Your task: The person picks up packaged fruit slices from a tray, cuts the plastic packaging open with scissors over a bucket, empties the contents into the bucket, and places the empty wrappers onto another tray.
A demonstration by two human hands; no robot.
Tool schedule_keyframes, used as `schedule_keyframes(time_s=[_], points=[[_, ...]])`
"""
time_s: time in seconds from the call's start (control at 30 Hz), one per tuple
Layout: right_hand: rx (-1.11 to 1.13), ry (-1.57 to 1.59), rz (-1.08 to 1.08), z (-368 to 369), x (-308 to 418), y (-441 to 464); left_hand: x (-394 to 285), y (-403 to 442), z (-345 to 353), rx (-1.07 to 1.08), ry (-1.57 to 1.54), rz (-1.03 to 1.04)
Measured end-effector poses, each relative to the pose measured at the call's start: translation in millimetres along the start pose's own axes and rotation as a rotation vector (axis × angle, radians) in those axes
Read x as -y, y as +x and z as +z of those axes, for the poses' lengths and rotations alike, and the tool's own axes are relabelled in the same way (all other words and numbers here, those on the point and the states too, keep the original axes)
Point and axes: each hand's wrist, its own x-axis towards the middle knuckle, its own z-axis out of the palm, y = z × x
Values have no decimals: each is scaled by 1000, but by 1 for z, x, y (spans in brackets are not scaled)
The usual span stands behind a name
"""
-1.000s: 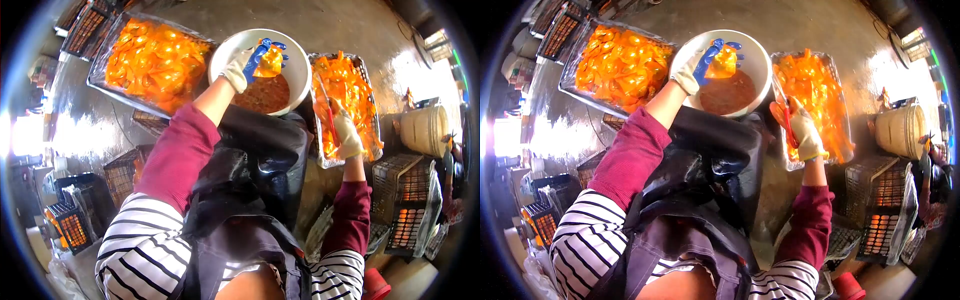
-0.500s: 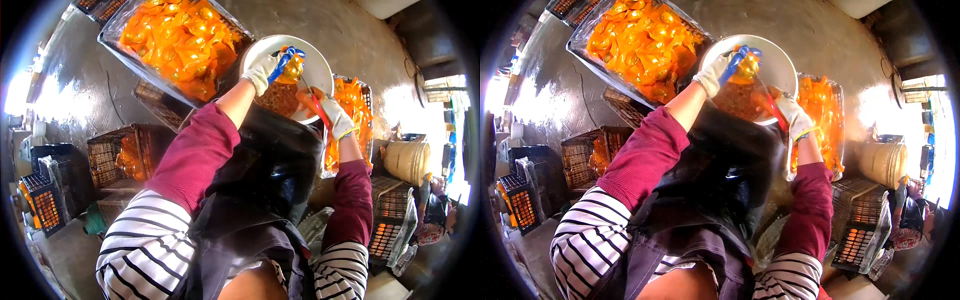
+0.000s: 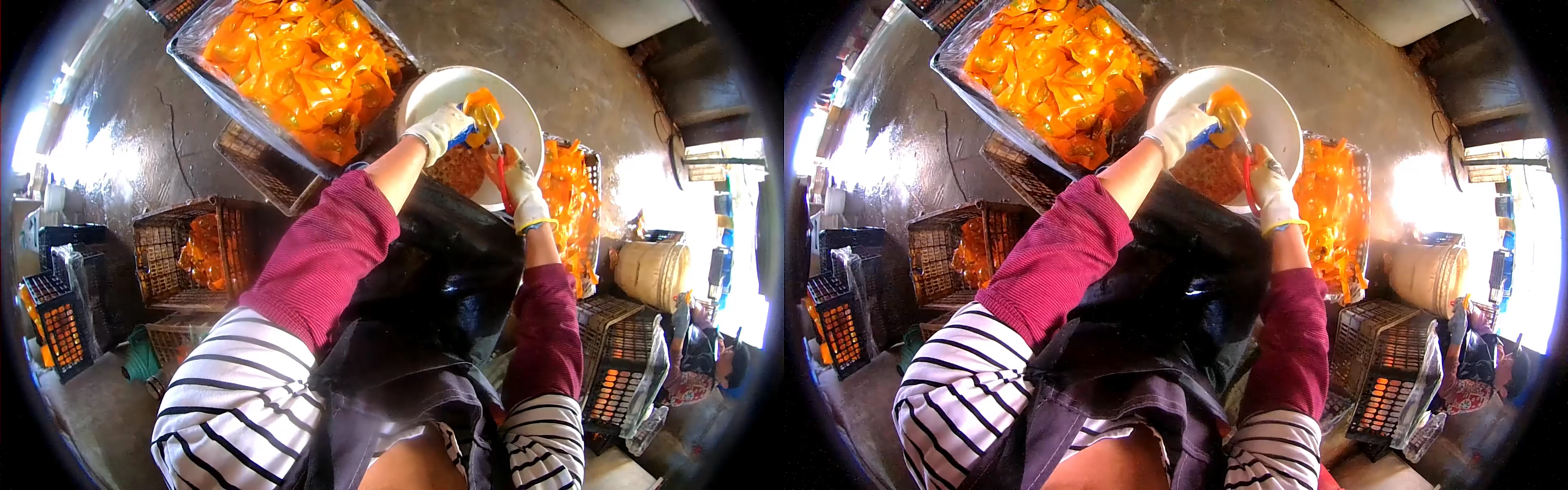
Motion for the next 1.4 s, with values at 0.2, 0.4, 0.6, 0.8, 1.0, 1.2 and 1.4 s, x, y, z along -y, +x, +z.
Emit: schedule_keyframes(time_s=[0.2, 0.4, 0.6, 0.8, 1.0, 1.2, 1.4], points=[[126, 395, 262, 8, 69, -22, 15, 22, 8, -46, -146, -43], [29, -24, -32, 15, 10, 3, 10, 14, 5, 66, 127, 131], [87, 164, 143, 11, 73, -23, 21, 27, 12, -27, 27, 42], [101, 226, 214, 15, 69, -23, 16, 15, 7, -43, 295, 77], [89, 426, 273, 16, 91, -29, 28, 25, 9, 39, -666, 33], [-14, 612, 184, 19, 69, -22, -9, -26, 2, 316, -1289, 32], [191, 535, 305, 17, 91, -33, 12, 9, 15, 118, -814, 65]])
